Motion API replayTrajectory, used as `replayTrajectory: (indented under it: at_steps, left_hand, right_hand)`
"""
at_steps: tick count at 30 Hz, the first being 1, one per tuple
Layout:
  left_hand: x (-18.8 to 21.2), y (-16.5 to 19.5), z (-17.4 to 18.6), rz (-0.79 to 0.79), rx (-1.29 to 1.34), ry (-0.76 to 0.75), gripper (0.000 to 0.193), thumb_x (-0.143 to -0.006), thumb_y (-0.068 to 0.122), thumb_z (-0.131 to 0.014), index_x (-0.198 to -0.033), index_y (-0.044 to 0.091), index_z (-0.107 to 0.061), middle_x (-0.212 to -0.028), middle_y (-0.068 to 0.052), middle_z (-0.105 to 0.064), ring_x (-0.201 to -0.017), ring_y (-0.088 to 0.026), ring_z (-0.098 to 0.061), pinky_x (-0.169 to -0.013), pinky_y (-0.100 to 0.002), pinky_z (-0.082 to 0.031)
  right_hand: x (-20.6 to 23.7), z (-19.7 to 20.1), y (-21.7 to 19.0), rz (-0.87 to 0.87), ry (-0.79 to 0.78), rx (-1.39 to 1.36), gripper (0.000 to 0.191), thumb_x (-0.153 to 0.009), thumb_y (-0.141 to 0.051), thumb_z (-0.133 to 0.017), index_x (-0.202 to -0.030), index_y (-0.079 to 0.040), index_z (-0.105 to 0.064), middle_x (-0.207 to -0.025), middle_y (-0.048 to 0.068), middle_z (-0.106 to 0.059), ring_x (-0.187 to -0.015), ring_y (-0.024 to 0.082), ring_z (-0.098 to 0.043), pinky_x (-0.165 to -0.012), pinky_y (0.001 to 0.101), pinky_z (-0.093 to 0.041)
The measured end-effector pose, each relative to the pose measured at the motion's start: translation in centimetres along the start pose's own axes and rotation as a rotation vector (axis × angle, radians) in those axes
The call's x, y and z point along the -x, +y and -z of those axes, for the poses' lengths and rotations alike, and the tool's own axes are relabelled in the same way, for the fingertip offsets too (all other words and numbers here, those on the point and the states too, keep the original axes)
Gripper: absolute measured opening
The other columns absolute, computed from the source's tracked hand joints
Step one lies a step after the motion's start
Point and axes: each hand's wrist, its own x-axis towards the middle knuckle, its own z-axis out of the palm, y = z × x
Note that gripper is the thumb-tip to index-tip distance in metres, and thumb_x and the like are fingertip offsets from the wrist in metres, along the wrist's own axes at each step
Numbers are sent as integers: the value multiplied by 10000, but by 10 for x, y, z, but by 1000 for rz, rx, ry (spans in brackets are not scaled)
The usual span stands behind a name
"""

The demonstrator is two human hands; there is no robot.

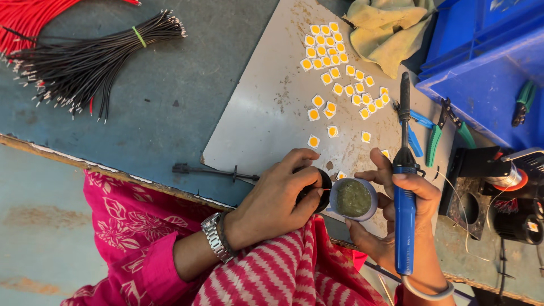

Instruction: The person repeatedly picks small square LED modules from a work surface, applies flux paste to a black heatsink, and uses a soldering iron to attach each LED to the heatsink. The person places the assembled unit aside and repeats the process with additional LEDs.

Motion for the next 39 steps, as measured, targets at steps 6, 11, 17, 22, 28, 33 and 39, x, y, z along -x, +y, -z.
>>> replayTrajectory:
  at_steps: [6,11,17,22,28,33,39]
  left_hand:
    - [0,-4,-1,2,29,20,123,-871,107,-685,-950,18,-654,-1313,-227,-584,-1093,-367,-669,-929,-453,-534]
    - [1,-6,-2,10,46,20,120,-871,100,-673,-950,16,-641,-1293,-226,-593,-975,-377,-690,-880,-463,-551]
    - [1,-5,-3,-27,-4,33,138,-886,117,-664,-968,15,-622,-1283,-232,-586,-962,-402,-675,-860,-498,-531]
    - [1,-5,-3,-28,-25,32,129,-901,118,-652,-976,18,-620,-1289,-219,-587,-947,-407,-669,-849,-504,-529]
    - [1,-3,-3,-6,-14,17,127,-904,116,-647,-977,15,-621,-1281,-210,-589,-944,-401,-673,-843,-502,-531]
    - [0,-1,-1,-1,-7,9,126,-909,115,-645,-979,13,-624,-1292,-214,-584,-942,-400,-671,-843,-505,-529]
    - [0,-1,0,13,0,-12,149,-898,113,-642,-1002,8,-626,-1285,-214,-580,-961,-391,-674,-849,-499,-529]
  right_hand:
    - [-10,-8,-10,43,-29,164,928,-643,94,-834,-1321,-195,-269,-1576,277,-424,-1314,320,-613,-875,367,-613]
    - [-11,-12,-15,43,-54,238,896,-649,76,-834,-1319,-181,-298,-1567,273,-444,-1324,293,-607,-904,352,-591]
    - [-12,-14,-15,61,-52,269,871,-650,76,-825,-1303,-175,-307,-1557,279,-458,-1313,289,-618,-888,342,-597]
    - [-13,-16,-17,63,-46,271,880,-649,72,-840,-1307,-168,-307,-1555,295,-449,-1323,305,-613,-874,338,-600]
    - [-14,-17,-19,62,-37,258,894,-647,68,-851,-1315,-177,-310,-1558,294,-437,-1325,311,-615,-857,346,-626]
    - [-15,-17,-21,55,-32,265,895,-645,69,-852,-1317,-180,-315,-1556,293,-439,-1324,314,-615,-848,347,-632]
    - [-14,-19,-20,73,-49,240,887,-671,74,-840,-1333,-184,-309,-1570,293,-429,-1337,314,-606,-854,340,-618]
